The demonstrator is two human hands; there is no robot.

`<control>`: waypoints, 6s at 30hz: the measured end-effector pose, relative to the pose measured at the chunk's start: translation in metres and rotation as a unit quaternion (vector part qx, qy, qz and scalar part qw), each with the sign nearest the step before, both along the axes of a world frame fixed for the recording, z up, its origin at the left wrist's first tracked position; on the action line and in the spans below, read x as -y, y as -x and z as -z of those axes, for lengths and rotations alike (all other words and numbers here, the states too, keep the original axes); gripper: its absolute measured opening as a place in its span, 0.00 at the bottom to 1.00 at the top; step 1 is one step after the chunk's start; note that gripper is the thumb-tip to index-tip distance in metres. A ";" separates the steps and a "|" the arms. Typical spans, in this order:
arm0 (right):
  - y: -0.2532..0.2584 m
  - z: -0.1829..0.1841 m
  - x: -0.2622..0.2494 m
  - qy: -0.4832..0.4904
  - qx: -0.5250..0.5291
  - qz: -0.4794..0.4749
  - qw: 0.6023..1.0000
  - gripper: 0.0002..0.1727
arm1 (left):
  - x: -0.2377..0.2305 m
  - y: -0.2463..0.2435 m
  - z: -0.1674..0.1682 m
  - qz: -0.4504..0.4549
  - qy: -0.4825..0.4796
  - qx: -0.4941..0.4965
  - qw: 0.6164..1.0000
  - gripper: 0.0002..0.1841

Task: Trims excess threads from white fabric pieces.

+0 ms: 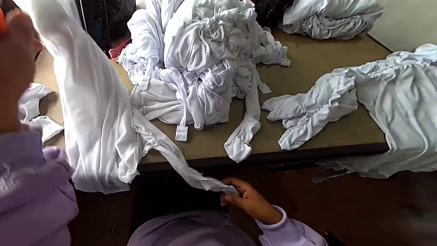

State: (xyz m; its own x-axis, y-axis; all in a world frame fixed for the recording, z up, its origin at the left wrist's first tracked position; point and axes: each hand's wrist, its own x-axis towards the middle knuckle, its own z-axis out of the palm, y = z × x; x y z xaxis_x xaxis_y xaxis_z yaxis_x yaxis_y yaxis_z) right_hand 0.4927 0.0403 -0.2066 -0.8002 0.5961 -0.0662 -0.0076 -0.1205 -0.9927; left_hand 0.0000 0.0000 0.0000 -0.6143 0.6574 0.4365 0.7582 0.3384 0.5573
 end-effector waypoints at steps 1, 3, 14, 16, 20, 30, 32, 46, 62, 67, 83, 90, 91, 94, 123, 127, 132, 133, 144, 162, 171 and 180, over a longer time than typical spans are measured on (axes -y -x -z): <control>0.001 -0.004 0.004 0.029 -0.012 0.013 0.999 0.15 | 0.010 -0.025 0.010 0.054 -0.005 -0.029 0.998 0.31; 0.001 -0.011 0.013 0.040 -0.026 0.047 0.998 0.11 | 0.031 -0.076 0.031 0.199 -0.011 -0.058 0.978 0.27; 0.018 -0.048 0.040 0.076 -0.176 0.007 0.981 0.12 | 0.071 -0.245 0.120 0.478 -0.044 0.057 0.876 0.15; 0.022 -0.054 0.042 -0.003 -0.162 0.064 0.985 0.10 | 0.071 -0.245 0.122 0.463 -0.042 0.023 0.885 0.16; 0.006 -0.050 0.028 -0.344 0.076 0.304 0.885 0.10 | 0.087 -0.216 0.116 0.376 -0.054 0.015 0.925 0.12; 0.041 0.006 0.040 -0.266 0.192 -0.052 0.943 0.21 | 0.124 -0.191 0.195 0.358 0.106 0.240 0.896 0.17; 0.064 0.009 0.046 -0.215 0.144 -0.033 0.965 0.18 | 0.115 -0.204 0.198 0.372 0.072 0.259 0.888 0.18; 0.065 -0.033 0.064 -0.253 -0.091 0.053 0.962 0.36 | 0.092 -0.235 0.138 0.411 -0.099 0.326 0.845 0.11; 0.066 -0.043 0.069 -0.292 -0.148 0.190 0.926 0.12 | 0.104 -0.248 0.132 0.486 -0.120 0.212 0.839 0.12; 0.063 -0.045 0.062 -0.361 -0.119 0.223 0.897 0.07 | 0.105 -0.242 0.127 0.461 -0.168 0.265 0.830 0.06; 0.061 -0.065 0.051 -0.327 -0.134 0.053 0.934 0.11 | 0.089 -0.224 0.096 0.465 -0.116 0.239 0.844 0.03; 0.059 -0.076 0.044 -0.266 -0.114 -0.035 0.957 0.13 | 0.083 -0.226 0.097 0.493 -0.123 0.279 0.815 0.03; 0.058 -0.078 0.045 -0.239 -0.117 -0.032 0.963 0.13 | 0.084 -0.227 0.099 0.484 -0.127 0.283 0.818 0.03; 0.058 -0.077 0.048 -0.164 -0.141 -0.004 0.976 0.15 | 0.091 -0.225 0.107 0.452 -0.129 0.284 0.835 0.05; 0.064 -0.080 0.052 -0.206 -0.120 0.110 0.965 0.13 | 0.106 -0.227 0.126 0.407 -0.058 -0.022 0.911 0.19; 0.064 -0.082 0.052 -0.236 -0.107 0.114 0.959 0.12 | 0.107 -0.228 0.125 0.397 -0.063 -0.031 0.915 0.17; 0.064 -0.083 0.052 -0.284 -0.091 0.116 0.947 0.12 | 0.109 -0.228 0.118 0.391 -0.024 -0.041 0.919 0.24; 0.065 -0.083 0.052 -0.291 -0.090 0.118 0.945 0.12 | 0.109 -0.230 0.118 0.391 -0.023 -0.046 0.919 0.24; 0.066 -0.082 0.053 -0.302 -0.088 0.128 0.941 0.12 | 0.109 -0.230 0.116 0.373 -0.009 -0.049 0.926 0.25; 0.072 -0.079 0.055 -0.306 -0.092 0.091 0.943 0.16 | 0.100 -0.234 0.115 0.399 -0.020 -0.023 0.917 0.19; 0.076 -0.077 0.054 -0.339 -0.076 0.073 0.935 0.21 | 0.099 -0.230 0.116 0.413 -0.034 0.002 0.910 0.19; 0.076 -0.073 0.054 -0.488 -0.032 0.040 0.871 0.28 | 0.100 -0.241 0.121 0.440 -0.074 0.172 0.878 0.08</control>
State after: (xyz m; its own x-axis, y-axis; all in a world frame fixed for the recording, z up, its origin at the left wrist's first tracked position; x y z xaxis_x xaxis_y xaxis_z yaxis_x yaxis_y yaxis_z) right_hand 0.4171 -0.0133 -0.1337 -0.7365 0.3972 0.5476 -0.0370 0.7846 -0.6189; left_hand 0.2413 -0.0996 -0.1211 -0.0095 0.8955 0.4450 0.4682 -0.3893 0.7933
